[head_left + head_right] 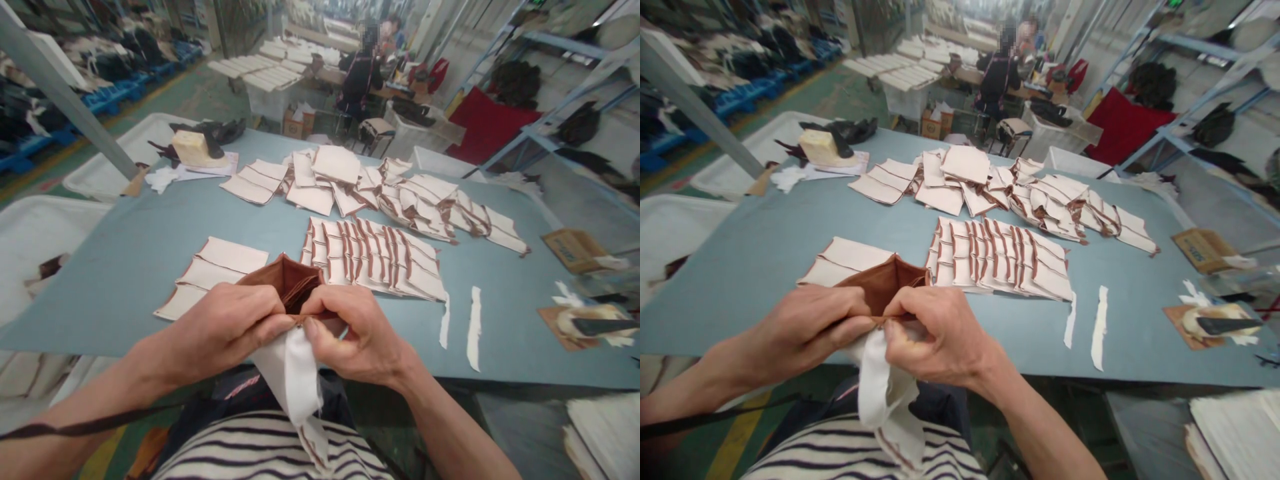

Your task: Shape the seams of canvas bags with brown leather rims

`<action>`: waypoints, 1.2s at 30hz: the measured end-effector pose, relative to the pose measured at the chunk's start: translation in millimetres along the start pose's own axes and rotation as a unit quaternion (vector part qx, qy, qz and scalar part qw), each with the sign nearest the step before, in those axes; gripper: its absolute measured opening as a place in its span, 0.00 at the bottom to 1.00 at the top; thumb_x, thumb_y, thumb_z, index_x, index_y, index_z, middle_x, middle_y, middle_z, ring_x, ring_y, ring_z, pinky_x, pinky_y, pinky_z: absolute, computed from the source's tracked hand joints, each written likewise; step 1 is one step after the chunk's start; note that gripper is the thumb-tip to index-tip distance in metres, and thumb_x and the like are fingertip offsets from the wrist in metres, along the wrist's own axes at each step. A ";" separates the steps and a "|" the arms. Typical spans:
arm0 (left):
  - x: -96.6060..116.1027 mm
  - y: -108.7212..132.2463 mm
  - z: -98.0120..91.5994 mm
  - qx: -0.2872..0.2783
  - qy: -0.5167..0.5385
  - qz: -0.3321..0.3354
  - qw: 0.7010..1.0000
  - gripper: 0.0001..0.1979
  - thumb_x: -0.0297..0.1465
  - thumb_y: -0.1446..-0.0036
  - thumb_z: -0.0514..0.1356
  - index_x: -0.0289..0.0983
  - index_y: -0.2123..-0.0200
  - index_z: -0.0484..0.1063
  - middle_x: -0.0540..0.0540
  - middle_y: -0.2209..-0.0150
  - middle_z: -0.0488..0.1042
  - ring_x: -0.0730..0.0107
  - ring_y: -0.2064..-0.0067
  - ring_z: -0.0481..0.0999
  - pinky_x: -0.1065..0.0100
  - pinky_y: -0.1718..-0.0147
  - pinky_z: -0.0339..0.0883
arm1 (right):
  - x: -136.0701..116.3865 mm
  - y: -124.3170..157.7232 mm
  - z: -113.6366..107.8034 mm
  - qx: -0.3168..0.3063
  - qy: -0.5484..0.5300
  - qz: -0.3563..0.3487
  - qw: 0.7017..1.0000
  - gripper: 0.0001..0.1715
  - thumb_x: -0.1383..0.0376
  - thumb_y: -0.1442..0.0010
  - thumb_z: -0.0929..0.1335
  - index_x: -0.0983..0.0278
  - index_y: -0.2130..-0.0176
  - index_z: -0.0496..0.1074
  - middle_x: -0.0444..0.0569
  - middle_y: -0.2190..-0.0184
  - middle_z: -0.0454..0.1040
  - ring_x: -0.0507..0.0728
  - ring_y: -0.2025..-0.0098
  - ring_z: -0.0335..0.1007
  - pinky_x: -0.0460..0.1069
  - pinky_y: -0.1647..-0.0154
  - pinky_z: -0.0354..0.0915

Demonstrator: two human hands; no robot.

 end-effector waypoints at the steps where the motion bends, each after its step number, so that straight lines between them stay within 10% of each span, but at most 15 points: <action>1: -1.5 1.5 1.0 0.017 -0.037 0.026 0.999 0.18 0.29 0.24 0.56 0.40 0.72 0.64 0.56 0.77 0.65 0.73 0.76 0.62 0.66 0.75 0.53 | 0.2 1.2 1.4 0.008 0.008 -0.006 1.000 0.08 0.70 0.40 0.65 0.61 0.70 0.71 0.40 0.78 0.72 0.49 0.77 0.62 0.45 0.75 0.56; 16: 16.1 -15.3 4.2 -0.003 -0.004 -0.002 1.000 0.19 0.25 0.24 0.53 0.41 0.72 0.59 0.57 0.77 0.60 0.74 0.77 0.59 0.68 0.76 0.51 | -4.1 9.1 -4.3 -0.003 0.082 -0.088 0.993 0.10 0.69 0.28 0.66 0.62 0.63 0.75 0.45 0.73 0.77 0.54 0.71 0.68 0.49 0.67 0.62; 25: 6.2 -7.7 23.3 0.002 0.179 -0.111 0.977 0.28 0.44 0.20 0.51 0.39 0.75 0.61 0.56 0.78 0.59 0.74 0.77 0.58 0.69 0.77 0.52 | 7.0 8.9 -3.8 -0.111 -0.205 0.152 0.961 0.24 0.54 0.23 0.63 0.60 0.71 0.64 0.39 0.76 0.64 0.50 0.75 0.59 0.45 0.75 0.57; 31: -5.5 -1.1 33.5 0.019 0.232 -0.162 0.959 0.35 0.57 0.23 0.50 0.38 0.77 0.62 0.55 0.78 0.58 0.74 0.77 0.57 0.69 0.78 0.51 | 2.9 13.6 -5.0 -0.066 -0.008 -0.013 0.998 0.12 0.67 0.24 0.65 0.61 0.62 0.73 0.46 0.68 0.81 0.53 0.67 0.73 0.48 0.62 0.64; 36: -6.2 1.1 26.3 -0.036 0.238 -0.130 0.962 0.29 0.48 0.23 0.58 0.38 0.76 0.64 0.56 0.79 0.60 0.76 0.78 0.58 0.71 0.79 0.50 | -3.9 17.2 -11.2 -0.096 0.017 -0.043 0.994 0.09 0.69 0.23 0.65 0.62 0.57 0.75 0.48 0.64 0.84 0.54 0.64 0.78 0.48 0.61 0.66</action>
Point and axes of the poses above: each hand's wrist, its own y-axis away from the middle knuckle, its own z-axis out of the palm, x = y × z, the point moved 3 cm from there along -y, towards the middle knuckle
